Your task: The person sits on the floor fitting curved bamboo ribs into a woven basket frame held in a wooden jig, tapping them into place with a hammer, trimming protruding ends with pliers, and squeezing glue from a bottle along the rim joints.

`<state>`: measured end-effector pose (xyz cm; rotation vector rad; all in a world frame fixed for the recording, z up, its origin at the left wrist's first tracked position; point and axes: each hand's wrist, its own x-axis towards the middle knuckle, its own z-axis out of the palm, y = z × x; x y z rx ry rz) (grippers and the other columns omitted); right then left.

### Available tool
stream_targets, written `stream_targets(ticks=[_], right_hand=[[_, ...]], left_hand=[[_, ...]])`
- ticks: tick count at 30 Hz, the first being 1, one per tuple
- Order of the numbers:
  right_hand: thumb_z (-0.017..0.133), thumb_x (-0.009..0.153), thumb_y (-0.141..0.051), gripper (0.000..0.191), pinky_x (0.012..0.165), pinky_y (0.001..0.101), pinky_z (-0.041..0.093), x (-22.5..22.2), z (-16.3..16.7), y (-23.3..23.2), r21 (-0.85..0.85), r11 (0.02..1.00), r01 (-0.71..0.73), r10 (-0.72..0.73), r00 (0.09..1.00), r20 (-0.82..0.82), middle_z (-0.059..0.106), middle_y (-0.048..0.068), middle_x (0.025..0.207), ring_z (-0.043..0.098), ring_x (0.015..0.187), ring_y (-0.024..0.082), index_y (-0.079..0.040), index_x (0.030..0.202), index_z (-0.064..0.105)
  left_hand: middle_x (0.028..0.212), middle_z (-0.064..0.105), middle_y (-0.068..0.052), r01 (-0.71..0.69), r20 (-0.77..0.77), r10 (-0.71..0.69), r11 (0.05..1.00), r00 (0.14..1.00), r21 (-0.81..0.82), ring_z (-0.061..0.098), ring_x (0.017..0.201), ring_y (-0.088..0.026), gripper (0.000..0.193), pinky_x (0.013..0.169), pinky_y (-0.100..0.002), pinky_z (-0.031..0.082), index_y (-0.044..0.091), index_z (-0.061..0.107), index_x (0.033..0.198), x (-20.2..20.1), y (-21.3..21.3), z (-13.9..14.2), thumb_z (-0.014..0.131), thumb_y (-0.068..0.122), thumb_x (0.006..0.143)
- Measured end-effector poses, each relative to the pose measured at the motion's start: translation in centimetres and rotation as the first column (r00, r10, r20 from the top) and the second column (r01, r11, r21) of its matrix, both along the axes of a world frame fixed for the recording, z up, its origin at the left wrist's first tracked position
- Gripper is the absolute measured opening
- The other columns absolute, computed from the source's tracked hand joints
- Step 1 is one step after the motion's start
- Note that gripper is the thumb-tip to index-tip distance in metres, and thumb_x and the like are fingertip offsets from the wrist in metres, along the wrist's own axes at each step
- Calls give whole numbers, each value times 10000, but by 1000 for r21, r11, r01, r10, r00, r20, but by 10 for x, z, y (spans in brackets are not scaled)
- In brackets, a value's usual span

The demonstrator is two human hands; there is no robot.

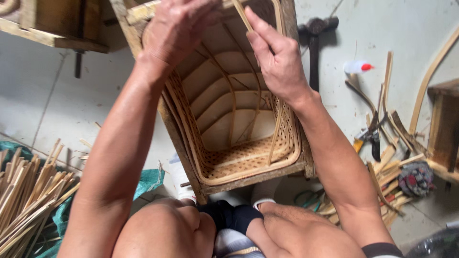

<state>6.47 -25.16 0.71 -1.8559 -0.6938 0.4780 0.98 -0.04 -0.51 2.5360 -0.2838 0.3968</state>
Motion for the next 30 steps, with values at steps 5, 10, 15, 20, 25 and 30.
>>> stream_targets(ticks=[5,10,15,20,25,30], right_hand=[[604,1087,-181,404,655,295,551,3,17,11,-193,981,17,-22,999,-23,796,79,1004,645,705,150,-98,1482,578],[588,1093,-184,384,1073,328,529,7,21,13,-123,990,-65,63,998,-19,673,174,1373,665,1273,241,-58,1456,569],[578,1086,-181,395,1105,325,500,9,20,13,-122,986,-117,110,992,-68,647,174,1407,636,1314,251,-45,1456,554],[571,1072,-204,418,1091,329,497,8,25,14,-189,974,-129,113,989,-91,645,170,1396,642,1294,249,-45,1457,547],[580,1107,-243,426,1078,361,517,8,25,17,-181,971,-154,159,987,13,650,184,1408,655,1275,278,-48,1485,552],[531,1107,-291,459,565,355,581,-3,23,22,-659,750,-63,182,977,114,762,106,1043,626,591,240,-179,1552,494]], left_hand=[[1495,584,-129,48,107,-62,991,992,123,620,1286,-279,469,1075,-419,499,93,494,1524,17,0,4,695,183,1110],[1594,530,-36,45,68,-65,962,996,268,574,1359,-237,601,1130,-390,479,216,389,1635,19,-1,-2,641,142,1095],[1578,552,6,65,76,-100,926,992,372,506,1447,-231,546,1161,-401,458,231,461,1592,19,0,-3,595,96,1081],[1585,555,-46,139,75,-182,908,980,397,484,1469,-281,498,1144,-414,459,154,523,1573,20,3,0,600,79,1086],[1617,509,-72,184,29,-215,890,976,417,473,1457,-307,609,1159,-435,450,115,462,1604,18,6,1,606,13,1021],[1661,451,-58,217,-98,-194,826,976,521,452,1474,-291,883,1199,-426,403,136,329,1641,16,1,10,565,-140,836]])
